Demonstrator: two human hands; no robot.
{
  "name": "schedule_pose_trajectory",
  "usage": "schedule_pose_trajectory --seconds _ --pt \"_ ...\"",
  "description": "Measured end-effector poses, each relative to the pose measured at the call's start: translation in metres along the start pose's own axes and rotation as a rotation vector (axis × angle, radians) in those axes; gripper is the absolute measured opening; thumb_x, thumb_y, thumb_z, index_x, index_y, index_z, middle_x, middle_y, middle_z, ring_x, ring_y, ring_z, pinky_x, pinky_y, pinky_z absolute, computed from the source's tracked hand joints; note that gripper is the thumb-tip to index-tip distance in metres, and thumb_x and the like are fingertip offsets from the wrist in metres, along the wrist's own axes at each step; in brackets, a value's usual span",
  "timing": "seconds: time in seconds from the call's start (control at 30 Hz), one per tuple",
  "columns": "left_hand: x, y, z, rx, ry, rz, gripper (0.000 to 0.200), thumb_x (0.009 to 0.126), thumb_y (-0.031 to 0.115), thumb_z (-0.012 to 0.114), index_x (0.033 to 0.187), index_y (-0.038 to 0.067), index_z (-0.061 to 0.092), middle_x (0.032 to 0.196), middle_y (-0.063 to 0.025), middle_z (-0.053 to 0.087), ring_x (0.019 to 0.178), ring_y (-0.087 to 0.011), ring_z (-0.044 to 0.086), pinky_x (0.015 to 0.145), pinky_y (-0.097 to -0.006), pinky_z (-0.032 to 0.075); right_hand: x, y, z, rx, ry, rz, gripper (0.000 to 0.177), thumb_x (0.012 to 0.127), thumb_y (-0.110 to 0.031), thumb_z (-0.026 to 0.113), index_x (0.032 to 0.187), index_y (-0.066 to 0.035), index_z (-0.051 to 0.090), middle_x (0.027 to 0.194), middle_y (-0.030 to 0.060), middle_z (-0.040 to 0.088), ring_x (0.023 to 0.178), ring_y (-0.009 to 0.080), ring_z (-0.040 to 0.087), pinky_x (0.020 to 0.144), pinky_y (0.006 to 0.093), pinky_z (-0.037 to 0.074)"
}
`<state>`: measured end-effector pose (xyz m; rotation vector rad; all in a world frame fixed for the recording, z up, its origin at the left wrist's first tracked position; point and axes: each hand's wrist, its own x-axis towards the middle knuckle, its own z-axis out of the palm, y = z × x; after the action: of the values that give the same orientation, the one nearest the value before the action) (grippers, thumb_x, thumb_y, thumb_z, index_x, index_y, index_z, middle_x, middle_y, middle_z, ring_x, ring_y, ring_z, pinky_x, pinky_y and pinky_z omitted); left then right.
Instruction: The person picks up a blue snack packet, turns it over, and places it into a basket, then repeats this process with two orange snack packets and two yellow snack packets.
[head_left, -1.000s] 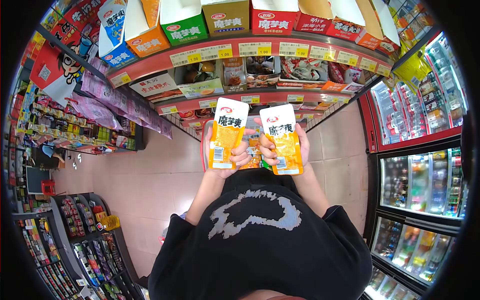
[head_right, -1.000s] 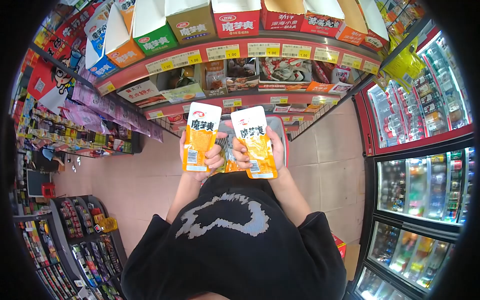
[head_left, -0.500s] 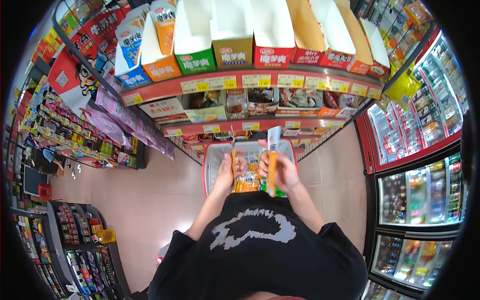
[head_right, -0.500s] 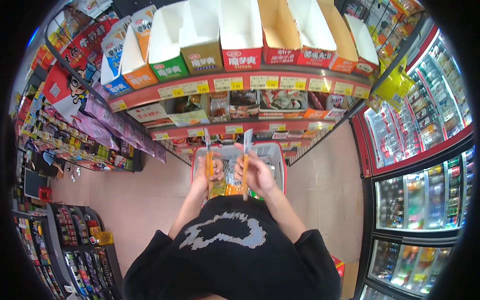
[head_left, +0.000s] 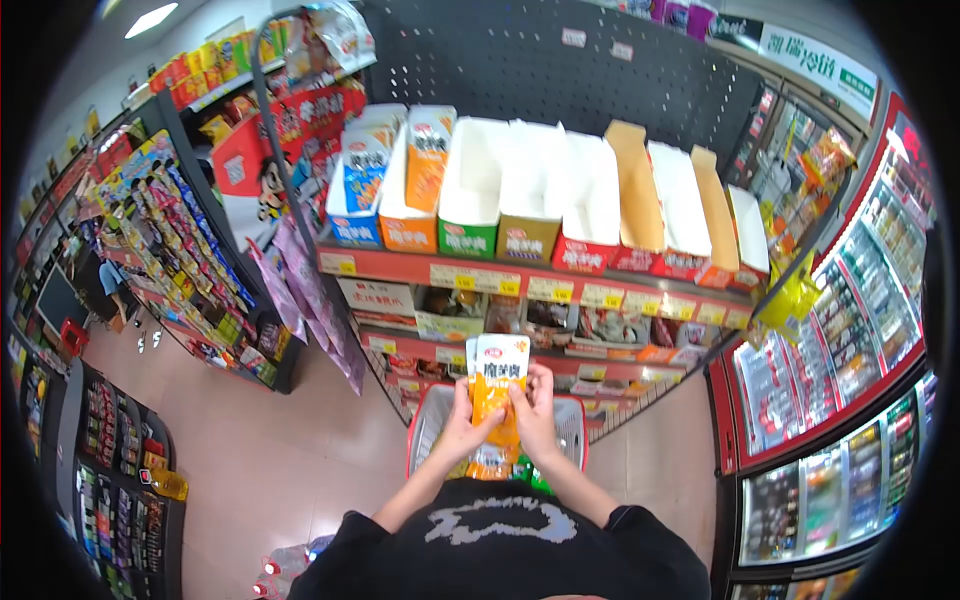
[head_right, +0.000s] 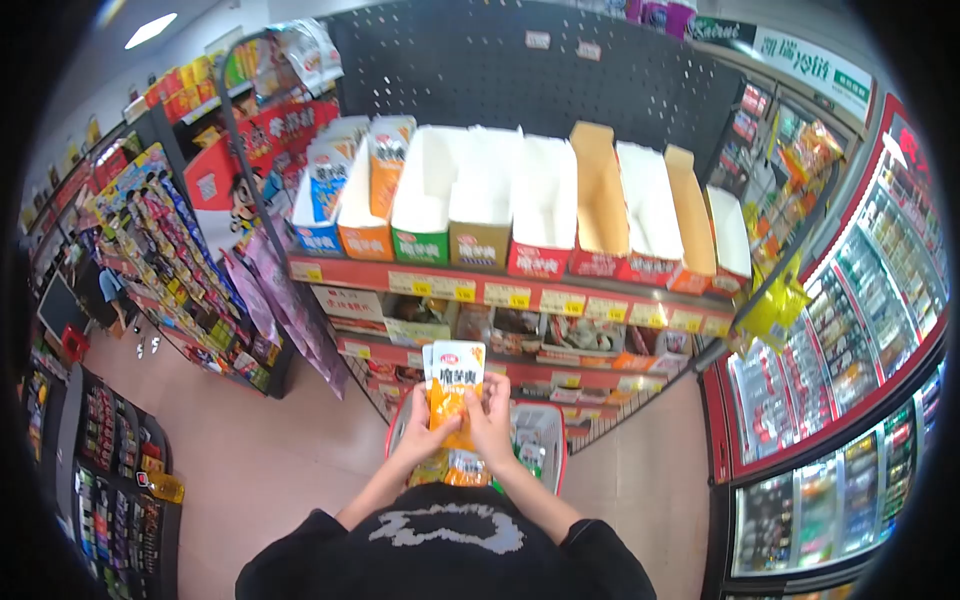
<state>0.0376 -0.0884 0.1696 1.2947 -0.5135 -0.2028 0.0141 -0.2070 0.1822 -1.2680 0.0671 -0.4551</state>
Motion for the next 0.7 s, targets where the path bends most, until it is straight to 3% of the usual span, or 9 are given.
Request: schedule_pose_trajectory --seconds 0.1,0.13,0.17,0.23,0.3,0.37,0.5,0.57,0.7 --pt "0.007 0.018 -0.019 0.019 -0.020 0.017 0.049 0.082 0.006 0.058 0.119 0.003 0.026 0.112 -0.0083 0.045 0.105 -0.0131 0.045 0.090 -0.0279 0.037 0.019 -0.019 0.014 0.043 -0.132 -0.128 0.043 0.080 0.002 0.055 0.115 -0.006 0.030 0.106 0.0077 0.045 0.093 0.0127 0.048 0.083 0.0261 0.041" --pt "0.011 0.028 -0.026 0.061 -0.037 0.048 0.049 0.082 0.007 0.058 0.119 0.003 0.026 0.112 -0.0085 0.045 0.105 -0.0133 0.045 0.090 -0.0282 0.037 0.031 -0.028 0.015 0.028 -0.192 -0.125 0.054 0.078 0.003 0.058 0.121 -0.007 0.025 0.107 0.0082 0.043 0.095 0.0141 0.048 0.084 0.0271 0.041" --pt "0.013 0.037 -0.032 0.099 -0.052 0.077 0.048 0.082 0.008 0.057 0.119 0.003 0.026 0.112 -0.0086 0.044 0.106 -0.0135 0.044 0.091 -0.0285 0.036 0.041 -0.039 0.017 -0.008 -0.246 -0.101 0.053 0.080 0.001 0.057 0.123 -0.006 0.027 0.113 0.0086 0.044 0.102 0.0130 0.048 0.085 0.0270 0.041" --pt "0.024 0.052 -0.043 0.000 -0.107 0.118 0.048 0.083 0.009 0.056 0.120 0.003 0.026 0.114 -0.0102 0.042 0.110 -0.0150 0.042 0.093 -0.0298 0.033 0.056 -0.082 0.030 -0.081 -0.459 0.002 0.048 0.081 -0.002 0.059 0.122 -0.004 0.035 0.111 0.0085 0.050 0.100 0.0111 0.050 0.084 0.0256 0.042" --pt "0.037 0.071 -0.055 0.196 -0.120 0.197 0.050 0.083 0.010 0.055 0.121 0.001 0.025 0.114 -0.0123 0.043 0.110 -0.0174 0.042 0.093 -0.0314 0.033 0.078 -0.092 0.035 -0.266 -0.518 -0.026 0.026 0.081 -0.005 0.060 0.106 0.000 0.055 0.083 0.0031 0.062 0.075 0.0064 0.056 0.067 0.0233 0.046" --pt "0.050 0.097 -0.058 0.309 -0.105 0.300 0.051 0.083 0.010 0.054 0.123 0.000 0.025 0.115 -0.0153 0.044 0.111 -0.0206 0.042 0.094 -0.0328 0.032 0.091 -0.133 0.052 -0.507 -0.568 -0.030 0.024 0.079 -0.004 0.061 0.102 0.001 0.057 0.078 0.0029 0.063 0.068 0.0055 0.056 0.059 0.0217 0.045" --pt "0.081 0.146 -0.057 0.507 0.127 0.665 0.055 0.080 0.007 0.053 0.128 0.001 0.026 0.122 -0.0177 0.039 0.117 -0.0252 0.038 0.098 -0.0346 0.028 0.113 -0.197 0.091 -0.515 -0.468 -0.371 0.020 0.079 -0.004 0.060 0.098 0.002 0.058 0.076 0.0046 0.063 0.061 0.0046 0.053 0.054 0.0201 0.042" --pt "0.106 0.147 -0.067 0.502 0.252 0.754 0.055 0.079 0.007 0.054 0.128 0.001 0.029 0.125 -0.0181 0.036 0.118 -0.0284 0.036 0.099 -0.0357 0.027 0.140 -0.209 0.105 -0.462 -0.321 -0.634 0.017 0.080 -0.003 0.060 0.095 0.003 0.058 0.073 0.0050 0.062 0.059 0.0054 0.052 0.053 0.0204 0.042" --pt "0.131 0.157 -0.072 1.056 0.420 0.785 0.052 0.080 0.016 0.056 0.126 0.002 0.036 0.126 -0.0174 0.037 0.121 -0.0346 0.031 0.100 -0.0430 0.025 0.192 -0.220 0.136 -0.319 -0.224 -0.807 0.016 0.079 -0.006 0.061 0.092 0.004 0.058 0.070 0.0051 0.061 0.057 0.0058 0.052 0.052 0.0208 0.042"
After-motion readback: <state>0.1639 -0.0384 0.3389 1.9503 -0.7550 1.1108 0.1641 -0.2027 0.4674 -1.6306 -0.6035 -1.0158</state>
